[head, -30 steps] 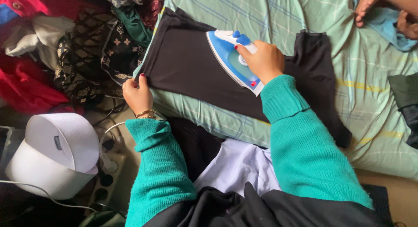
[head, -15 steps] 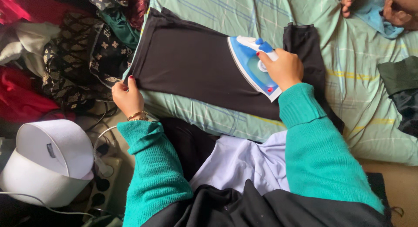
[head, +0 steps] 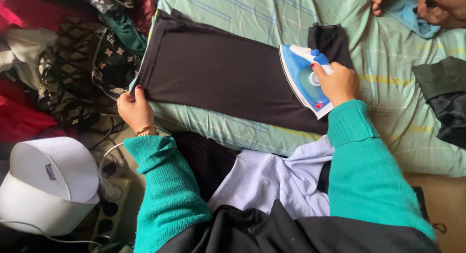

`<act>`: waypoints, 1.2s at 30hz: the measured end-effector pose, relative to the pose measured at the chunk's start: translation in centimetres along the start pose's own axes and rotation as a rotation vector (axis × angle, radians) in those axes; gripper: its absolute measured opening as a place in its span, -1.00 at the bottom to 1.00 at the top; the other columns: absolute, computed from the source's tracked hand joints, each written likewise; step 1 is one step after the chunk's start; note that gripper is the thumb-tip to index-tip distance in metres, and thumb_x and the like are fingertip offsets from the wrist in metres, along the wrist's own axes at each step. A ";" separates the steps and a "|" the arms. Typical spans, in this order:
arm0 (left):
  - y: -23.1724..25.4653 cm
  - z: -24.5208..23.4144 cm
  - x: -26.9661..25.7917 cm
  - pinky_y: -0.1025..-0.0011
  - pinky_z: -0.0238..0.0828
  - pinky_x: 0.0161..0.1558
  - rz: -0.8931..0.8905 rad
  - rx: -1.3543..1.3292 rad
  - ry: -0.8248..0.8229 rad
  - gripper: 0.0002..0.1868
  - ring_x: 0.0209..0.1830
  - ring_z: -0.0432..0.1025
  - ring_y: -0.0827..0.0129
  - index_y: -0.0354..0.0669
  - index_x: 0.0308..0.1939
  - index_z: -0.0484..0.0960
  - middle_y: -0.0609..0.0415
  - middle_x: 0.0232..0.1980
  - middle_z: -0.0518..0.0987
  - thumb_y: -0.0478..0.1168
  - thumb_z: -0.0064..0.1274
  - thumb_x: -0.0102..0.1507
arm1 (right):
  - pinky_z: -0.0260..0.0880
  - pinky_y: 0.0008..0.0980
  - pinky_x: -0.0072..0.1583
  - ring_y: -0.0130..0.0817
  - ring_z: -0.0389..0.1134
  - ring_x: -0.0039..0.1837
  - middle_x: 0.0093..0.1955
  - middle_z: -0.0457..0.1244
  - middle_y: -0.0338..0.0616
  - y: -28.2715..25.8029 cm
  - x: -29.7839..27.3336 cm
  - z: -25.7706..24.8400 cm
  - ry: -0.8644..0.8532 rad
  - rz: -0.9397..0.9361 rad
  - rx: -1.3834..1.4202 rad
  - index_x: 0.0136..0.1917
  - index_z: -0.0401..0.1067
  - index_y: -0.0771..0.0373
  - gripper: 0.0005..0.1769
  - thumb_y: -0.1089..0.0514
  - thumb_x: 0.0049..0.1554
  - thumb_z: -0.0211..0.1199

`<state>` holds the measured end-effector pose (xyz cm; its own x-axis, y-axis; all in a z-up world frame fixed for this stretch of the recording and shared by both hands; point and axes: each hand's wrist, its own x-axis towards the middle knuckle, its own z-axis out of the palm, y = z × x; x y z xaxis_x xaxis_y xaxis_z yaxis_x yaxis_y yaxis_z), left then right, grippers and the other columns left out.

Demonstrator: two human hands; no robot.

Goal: The person irons a black long-sleeved shirt on a bed, smoothing the fabric and using a steam iron. After finishing, the person folds the shirt and places it aside, then begins ironing a green long-sleeved shirt in the same manner.

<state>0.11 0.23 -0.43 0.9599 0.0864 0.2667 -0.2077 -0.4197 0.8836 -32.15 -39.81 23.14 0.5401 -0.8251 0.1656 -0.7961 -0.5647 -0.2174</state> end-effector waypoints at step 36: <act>-2.9 -0.4 1.5 0.28 0.33 -0.34 -0.014 0.066 -0.050 -0.53 -0.47 0.36 0.32 -0.34 -0.43 0.41 -0.02 -0.45 0.50 -0.09 0.24 0.38 | 0.36 0.09 -0.08 0.21 0.38 -0.13 -0.22 0.35 0.16 17.5 0.0 -2.5 -0.109 -0.108 -0.068 -0.17 0.53 0.21 -0.39 -0.41 0.09 0.41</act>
<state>2.05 1.96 -2.41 0.9711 0.0480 0.2336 -0.1831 -0.4778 0.8592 -46.83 -49.66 21.75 0.6471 -0.7584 0.0780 -0.7465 -0.6511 -0.1373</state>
